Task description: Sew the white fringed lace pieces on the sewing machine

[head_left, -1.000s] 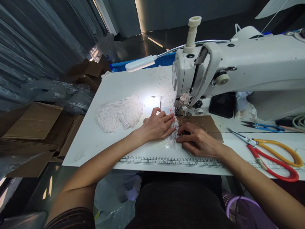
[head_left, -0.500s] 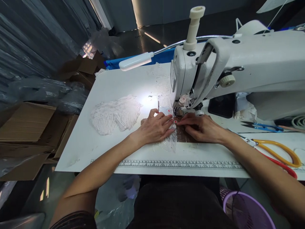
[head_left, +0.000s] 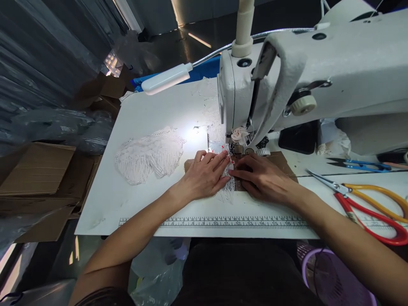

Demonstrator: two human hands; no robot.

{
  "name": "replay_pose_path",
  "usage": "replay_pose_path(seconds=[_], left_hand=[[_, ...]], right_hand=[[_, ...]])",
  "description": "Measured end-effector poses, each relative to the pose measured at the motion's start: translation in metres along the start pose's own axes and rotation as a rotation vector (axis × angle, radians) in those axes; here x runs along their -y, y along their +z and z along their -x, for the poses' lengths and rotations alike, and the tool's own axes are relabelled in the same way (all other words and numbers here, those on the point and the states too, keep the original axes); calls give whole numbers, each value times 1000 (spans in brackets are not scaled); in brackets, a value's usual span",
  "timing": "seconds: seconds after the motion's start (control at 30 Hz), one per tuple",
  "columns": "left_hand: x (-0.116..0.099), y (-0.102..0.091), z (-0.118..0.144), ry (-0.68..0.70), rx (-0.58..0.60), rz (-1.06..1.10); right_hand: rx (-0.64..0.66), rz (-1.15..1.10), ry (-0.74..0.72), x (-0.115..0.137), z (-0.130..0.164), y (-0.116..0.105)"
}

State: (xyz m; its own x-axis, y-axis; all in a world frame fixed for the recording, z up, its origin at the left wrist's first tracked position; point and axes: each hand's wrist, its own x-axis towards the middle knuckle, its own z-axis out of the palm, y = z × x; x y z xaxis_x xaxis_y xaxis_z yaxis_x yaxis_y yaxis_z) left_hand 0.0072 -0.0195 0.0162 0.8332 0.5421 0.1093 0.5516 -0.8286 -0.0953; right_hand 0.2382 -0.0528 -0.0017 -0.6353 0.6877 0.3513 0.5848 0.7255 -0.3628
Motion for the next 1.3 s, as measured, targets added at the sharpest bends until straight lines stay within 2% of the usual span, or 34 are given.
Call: replay_pose_path(seconds=[0.1, 0.3, 0.4, 0.57, 0.77, 0.93, 1.3], left_hand=[[4, -1, 0, 14, 26, 20], [15, -1, 1, 65, 49, 76], [16, -2, 1, 64, 57, 80], [11, -3, 0, 40, 58, 68], [9, -2, -2, 32, 53, 38], [9, 1, -2, 32, 42, 9], [8, 1, -1, 30, 28, 25]], right_hand=[[-38, -73, 51, 2, 0, -3], [-269, -343, 384, -6, 0, -14], [-332, -345, 446, -8, 0, -11], [-314, -177, 312, -5, 0, -2], [-134, -63, 35, -2, 3, -1], [-110, 8, 32, -6, 4, -2], [-55, 13, 29, -4, 3, 0]])
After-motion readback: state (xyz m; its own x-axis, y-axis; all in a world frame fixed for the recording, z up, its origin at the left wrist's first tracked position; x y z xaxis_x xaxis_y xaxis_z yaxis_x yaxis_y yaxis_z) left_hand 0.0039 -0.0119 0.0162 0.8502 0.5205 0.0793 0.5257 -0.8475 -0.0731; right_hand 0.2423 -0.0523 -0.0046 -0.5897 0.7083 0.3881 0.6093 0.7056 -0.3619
